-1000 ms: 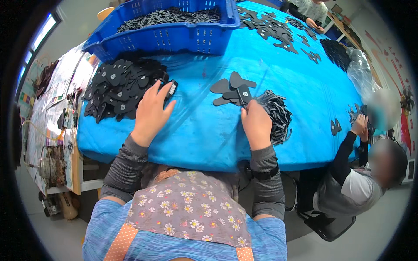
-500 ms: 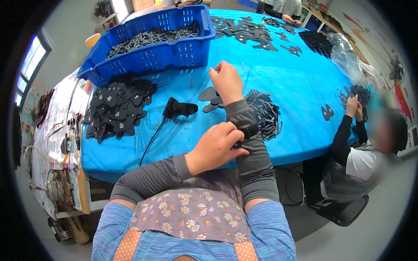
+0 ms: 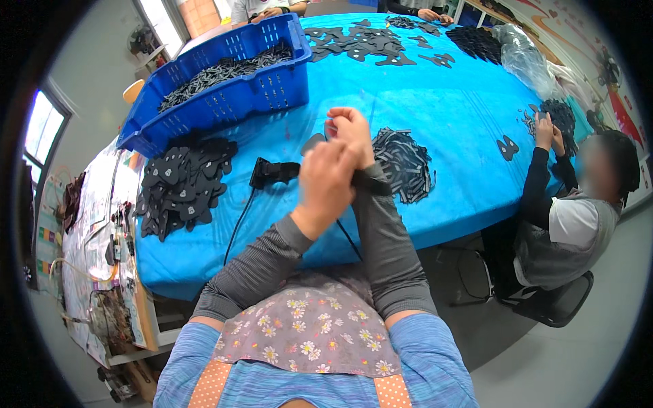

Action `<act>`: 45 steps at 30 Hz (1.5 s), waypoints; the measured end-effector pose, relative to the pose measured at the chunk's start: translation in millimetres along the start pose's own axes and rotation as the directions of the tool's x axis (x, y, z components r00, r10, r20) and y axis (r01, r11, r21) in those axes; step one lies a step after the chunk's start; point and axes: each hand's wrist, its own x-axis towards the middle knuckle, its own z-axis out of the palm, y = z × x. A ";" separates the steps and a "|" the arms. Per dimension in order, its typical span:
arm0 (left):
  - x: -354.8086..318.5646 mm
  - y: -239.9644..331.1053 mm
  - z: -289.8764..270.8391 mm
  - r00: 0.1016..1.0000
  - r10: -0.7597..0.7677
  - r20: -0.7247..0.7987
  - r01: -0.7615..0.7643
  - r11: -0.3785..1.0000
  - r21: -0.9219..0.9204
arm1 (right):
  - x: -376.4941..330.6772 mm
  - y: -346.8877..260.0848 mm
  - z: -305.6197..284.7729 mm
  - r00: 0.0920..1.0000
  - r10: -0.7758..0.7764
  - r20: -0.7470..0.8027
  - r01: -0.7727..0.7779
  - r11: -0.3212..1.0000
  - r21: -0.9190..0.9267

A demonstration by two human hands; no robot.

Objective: Assembling small black plastic components by hand and with a small tool.

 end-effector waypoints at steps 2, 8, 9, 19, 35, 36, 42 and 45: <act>8.3 -26.8 1.1 0.995 -0.087 -0.045 0.093 0.985 0.143 | -31.6 -0.8 10.1 0.991 -0.092 -0.097 0.101 0.990 0.096; -5.5 -31.1 1.4 0.978 -0.197 0.075 0.198 0.980 -0.007 | -72.2 26.1 3.4 0.882 -0.468 -0.055 0.409 0.819 -0.404; -8.5 -31.3 2.9 0.985 -0.161 0.058 0.162 0.987 -0.010 | -75.1 29.1 4.2 0.882 -0.467 -0.062 0.406 0.821 -0.403; 4.9 -6.9 -12.8 0.974 0.081 -0.210 -0.117 0.979 -0.165 | -71.4 24.7 -19.3 0.879 -0.471 -0.072 0.455 0.875 -0.164; 41.7 -16.5 -28.9 0.988 -0.157 -0.008 0.142 0.915 -0.379 | -199.9 47.1 -41.7 0.862 0.278 0.424 -0.415 0.867 0.276; 44.0 -14.2 -30.5 0.990 -0.138 -0.035 0.113 0.909 -0.401 | -198.7 52.3 -50.4 0.863 0.275 0.424 -0.412 0.869 0.274; 28.8 -19.5 -35.6 0.977 -0.196 0.080 0.212 0.886 -0.413 | -211.4 -24.9 -91.3 0.737 0.415 0.534 -0.122 0.858 -0.499; 19.2 -15.5 -35.9 0.972 -0.192 0.139 0.232 0.887 -0.399 | -232.4 -90.9 -115.7 0.856 -0.070 0.513 0.416 0.684 -0.600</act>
